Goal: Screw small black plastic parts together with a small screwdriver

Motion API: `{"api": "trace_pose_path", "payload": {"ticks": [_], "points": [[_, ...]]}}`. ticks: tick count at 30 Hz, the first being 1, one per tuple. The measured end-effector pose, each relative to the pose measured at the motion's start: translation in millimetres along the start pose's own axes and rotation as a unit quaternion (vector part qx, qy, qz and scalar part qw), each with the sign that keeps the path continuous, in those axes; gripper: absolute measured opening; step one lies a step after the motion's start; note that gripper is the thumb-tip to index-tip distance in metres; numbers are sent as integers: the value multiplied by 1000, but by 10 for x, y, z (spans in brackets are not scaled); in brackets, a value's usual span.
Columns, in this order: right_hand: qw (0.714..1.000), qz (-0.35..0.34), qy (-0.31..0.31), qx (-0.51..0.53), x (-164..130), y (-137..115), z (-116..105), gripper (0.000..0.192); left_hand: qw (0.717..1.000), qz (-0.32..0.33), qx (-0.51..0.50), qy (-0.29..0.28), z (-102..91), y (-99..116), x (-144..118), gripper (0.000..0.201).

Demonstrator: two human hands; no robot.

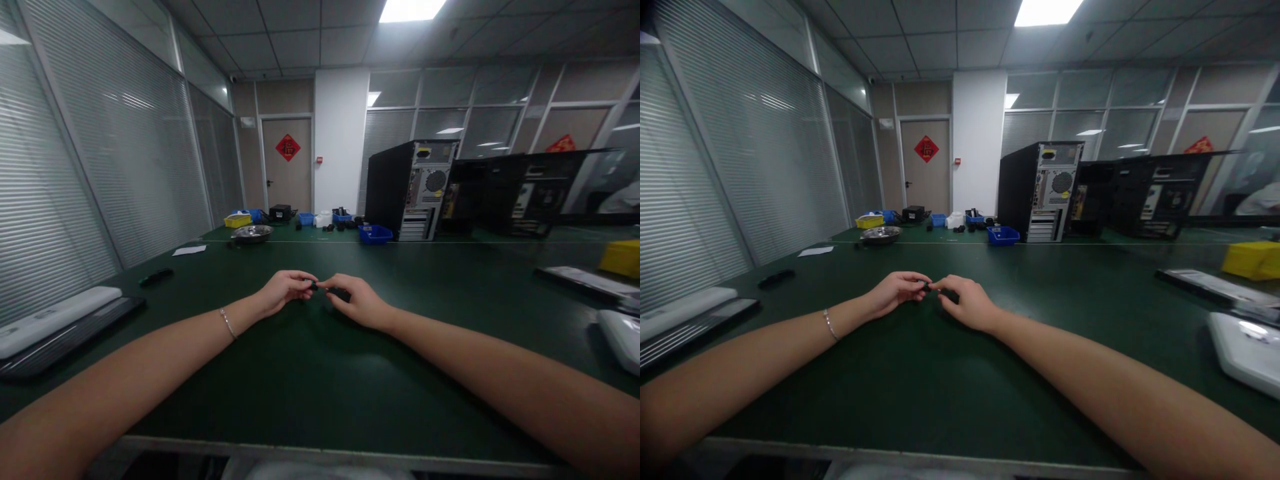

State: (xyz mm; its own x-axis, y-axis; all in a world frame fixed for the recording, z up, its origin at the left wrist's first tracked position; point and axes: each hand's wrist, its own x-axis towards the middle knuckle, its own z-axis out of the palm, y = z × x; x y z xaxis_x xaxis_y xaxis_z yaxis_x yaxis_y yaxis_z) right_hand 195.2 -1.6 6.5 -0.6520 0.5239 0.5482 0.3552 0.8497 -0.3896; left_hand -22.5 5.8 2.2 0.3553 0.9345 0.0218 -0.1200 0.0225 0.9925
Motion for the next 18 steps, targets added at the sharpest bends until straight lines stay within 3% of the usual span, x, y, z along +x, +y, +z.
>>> {"api": "trace_pose_path", "payload": {"ticks": [5, 10, 18], "points": [[1000, -13, -3, 23, -9, -27, -17, 32, 1000, -3, -6, -15, -14, -12, 7, 21], [998, -11, -4, 55, -13, -64, -33, 31, 999, -12, -44, -21, -27, -15, 14, 36], [998, 2, 17, 62, -4, 16, 21, 30, 997, 12, -81, -6, 11, -25, 21, 19]]}}
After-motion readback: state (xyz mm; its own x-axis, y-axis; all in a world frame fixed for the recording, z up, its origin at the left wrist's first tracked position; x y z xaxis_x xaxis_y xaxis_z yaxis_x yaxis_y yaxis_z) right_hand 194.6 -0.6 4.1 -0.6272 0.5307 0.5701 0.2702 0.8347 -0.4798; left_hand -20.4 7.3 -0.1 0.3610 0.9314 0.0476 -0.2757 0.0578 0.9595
